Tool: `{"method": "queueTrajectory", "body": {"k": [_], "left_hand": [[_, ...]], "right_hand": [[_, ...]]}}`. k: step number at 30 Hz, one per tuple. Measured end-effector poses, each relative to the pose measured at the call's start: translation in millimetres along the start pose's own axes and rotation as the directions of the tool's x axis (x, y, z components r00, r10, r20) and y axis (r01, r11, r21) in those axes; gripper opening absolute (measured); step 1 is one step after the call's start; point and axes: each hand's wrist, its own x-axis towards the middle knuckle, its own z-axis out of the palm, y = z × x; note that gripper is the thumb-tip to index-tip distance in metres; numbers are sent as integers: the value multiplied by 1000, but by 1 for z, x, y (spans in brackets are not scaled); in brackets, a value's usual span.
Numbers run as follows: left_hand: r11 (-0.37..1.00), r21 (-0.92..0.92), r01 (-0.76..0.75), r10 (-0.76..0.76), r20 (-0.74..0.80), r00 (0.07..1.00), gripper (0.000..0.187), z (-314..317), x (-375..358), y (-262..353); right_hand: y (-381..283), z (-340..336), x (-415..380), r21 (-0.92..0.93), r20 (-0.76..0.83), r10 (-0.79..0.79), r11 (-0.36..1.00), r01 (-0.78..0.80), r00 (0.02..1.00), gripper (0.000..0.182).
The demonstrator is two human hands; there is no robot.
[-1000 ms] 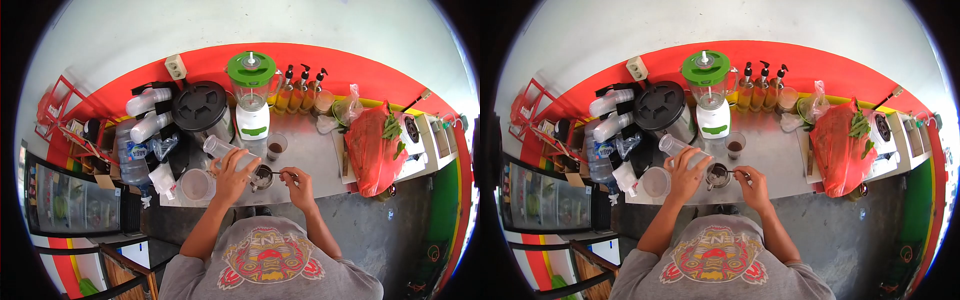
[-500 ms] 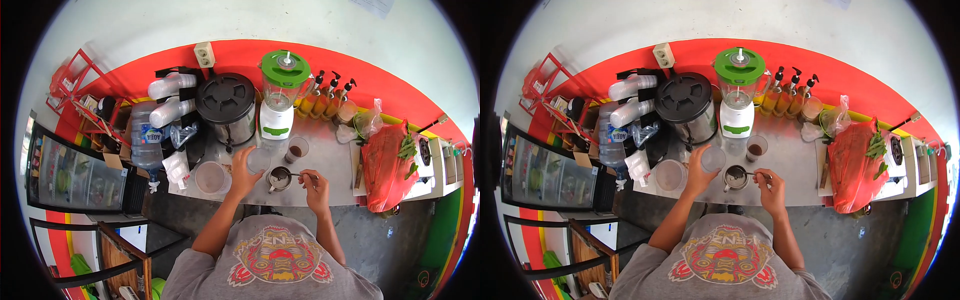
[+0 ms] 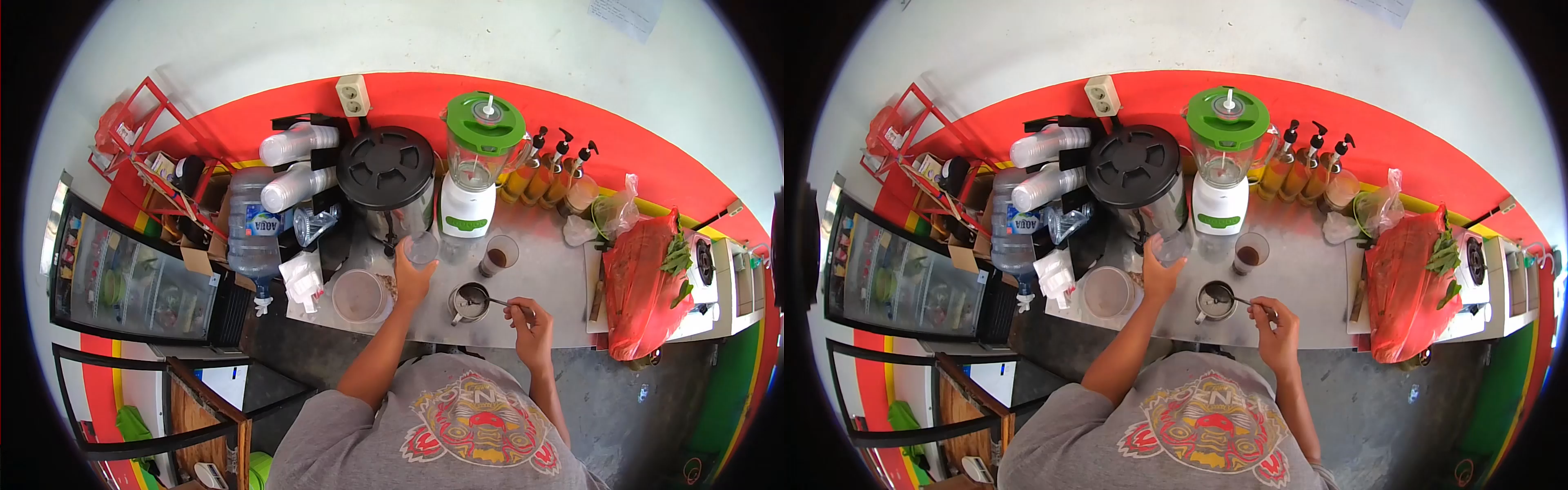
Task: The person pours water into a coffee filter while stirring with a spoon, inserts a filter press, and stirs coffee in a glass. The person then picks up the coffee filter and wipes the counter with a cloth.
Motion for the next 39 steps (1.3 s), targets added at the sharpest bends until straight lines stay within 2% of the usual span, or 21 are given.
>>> {"method": "queueTrajectory", "body": {"k": [2, 8, 12, 14, 17, 20, 25, 28, 33, 36, 38, 39], "left_hand": [[993, 64, 99, -92, -99, 991, 94, 4, 5, 3], [991, 112, 72, -56, -143, 988, 94, 6, -1, 11], [989, 88, 115, -99, -168, 981, 95, -4, -8, 46], [979, 198, 53, -30, -115, 993, 96, -14, -8, 56], [973, 228, 31, -13, -80, 997, 93, -31, -8, 99], [987, 153, -51, 66, -98, 993, 93, -49, -3, 122], [981, 154, -119, 147, -183, 972, 92, -87, 10, 161], [964, 202, -172, 226, -288, 931, 90, -108, 20, 165], [919, 343, -193, 306, -316, 898, 90, -127, 32, 158], [897, 410, -167, 297, -278, 913, 89, -131, 38, 145], [904, 421, -81, 172, -182, 968, 89, -135, 43, 126], [904, 419, -82, 172, -181, 968, 89, -136, 46, 117]], "right_hand": [[-1, -1, -1, -2, -16, 2, 1000, -2, 1000, 14], [-1, -1, -2, 16, -13, 22, 1000, -21, 1000, 14], [4, -1, 0, 12, -3, 23, 1000, -23, 1000, 15], [5, -1, 2, 26, -11, 23, 999, -23, 1000, 15], [4, -1, 5, 33, -13, 41, 999, -41, 999, 15], [4, 0, 9, 49, 4, 54, 997, -54, 999, 15], [8, 5, 17, 91, -23, 23, 996, -21, 999, 18], [11, 7, 20, 110, -31, 13, 994, -10, 999, 18], [11, 10, 24, 120, -36, -3, 993, 7, 999, 19], [10, 10, 24, 116, -31, -2, 993, 6, 1000, 19], [9, 10, 24, 112, -28, 10, 994, -7, 1000, 18], [8, 10, 24, 111, -29, 9, 994, -6, 1000, 18]]}}
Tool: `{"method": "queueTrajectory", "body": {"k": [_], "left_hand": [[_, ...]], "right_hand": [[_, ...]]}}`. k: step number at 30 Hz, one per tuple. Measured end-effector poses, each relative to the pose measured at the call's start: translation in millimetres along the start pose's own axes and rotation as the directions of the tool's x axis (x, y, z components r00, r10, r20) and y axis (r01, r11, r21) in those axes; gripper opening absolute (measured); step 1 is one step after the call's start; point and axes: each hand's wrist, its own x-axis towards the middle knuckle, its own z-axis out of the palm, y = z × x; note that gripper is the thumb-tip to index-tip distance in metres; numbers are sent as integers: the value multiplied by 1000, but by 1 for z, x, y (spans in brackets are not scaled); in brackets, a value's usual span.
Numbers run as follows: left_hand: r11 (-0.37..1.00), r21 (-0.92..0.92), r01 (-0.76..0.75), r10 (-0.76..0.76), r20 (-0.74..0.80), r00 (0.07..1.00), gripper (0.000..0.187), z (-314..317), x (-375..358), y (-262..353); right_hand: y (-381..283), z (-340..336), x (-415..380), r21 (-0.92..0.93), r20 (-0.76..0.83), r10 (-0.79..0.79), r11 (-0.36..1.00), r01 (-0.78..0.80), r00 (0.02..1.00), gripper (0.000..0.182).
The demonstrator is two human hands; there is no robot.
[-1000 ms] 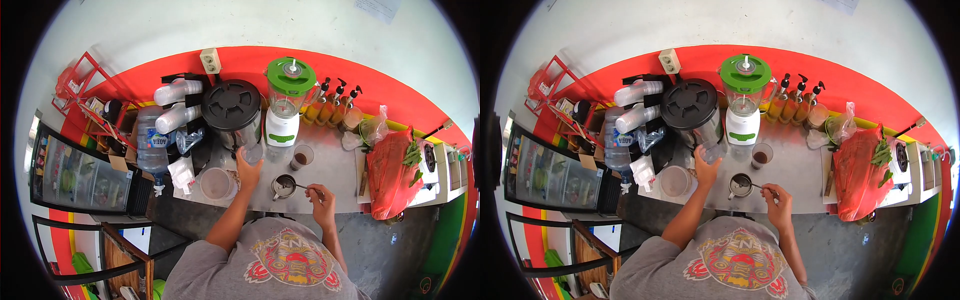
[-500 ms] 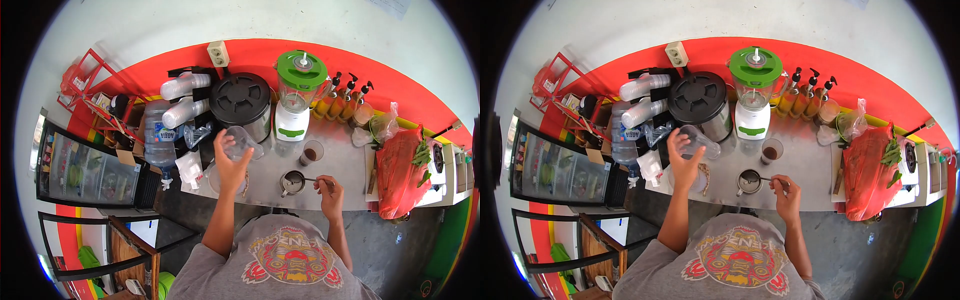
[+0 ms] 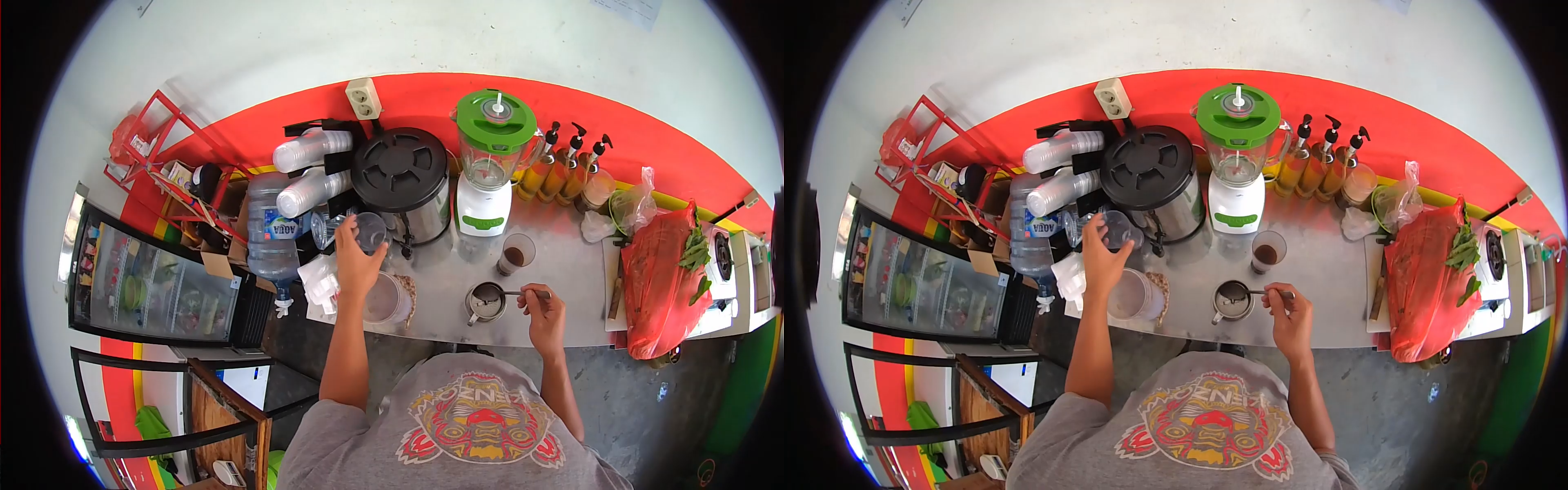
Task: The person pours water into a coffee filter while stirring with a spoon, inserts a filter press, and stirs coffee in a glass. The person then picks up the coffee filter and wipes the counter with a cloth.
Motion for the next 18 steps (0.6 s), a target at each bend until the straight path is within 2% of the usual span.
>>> {"method": "queueTrajectory", "body": {"k": [2, 6, 8, 12, 14, 18], "left_hand": [[988, 155, -2, -25, 170, 985, 89, 5, 3, -15], [956, 271, -108, 27, 288, 957, 90, 5, 5, -22], [931, 364, -5, -134, 357, 925, 90, 8, 7, -21], [914, 404, 23, -176, 345, 922, 90, 13, 8, -29], [930, 368, 1, -120, 299, 947, 89, 17, 8, -41], [943, 332, 4, -111, 302, 947, 89, 18, 12, -56]], "right_hand": [[0, 0, 0, 13, 4, -8, 1000, 8, 1000, 19], [4, 0, -2, 19, 3, -22, 1000, 22, 1000, 19], [4, 0, -3, 27, -8, -16, 1000, 16, 1000, 18], [8, -1, -5, 34, -16, -14, 999, 15, 1000, 18], [9, -1, -7, 50, -21, 1, 999, 0, 1000, 18], [9, -2, -7, 39, -18, 2, 999, -1, 1000, 18]]}}
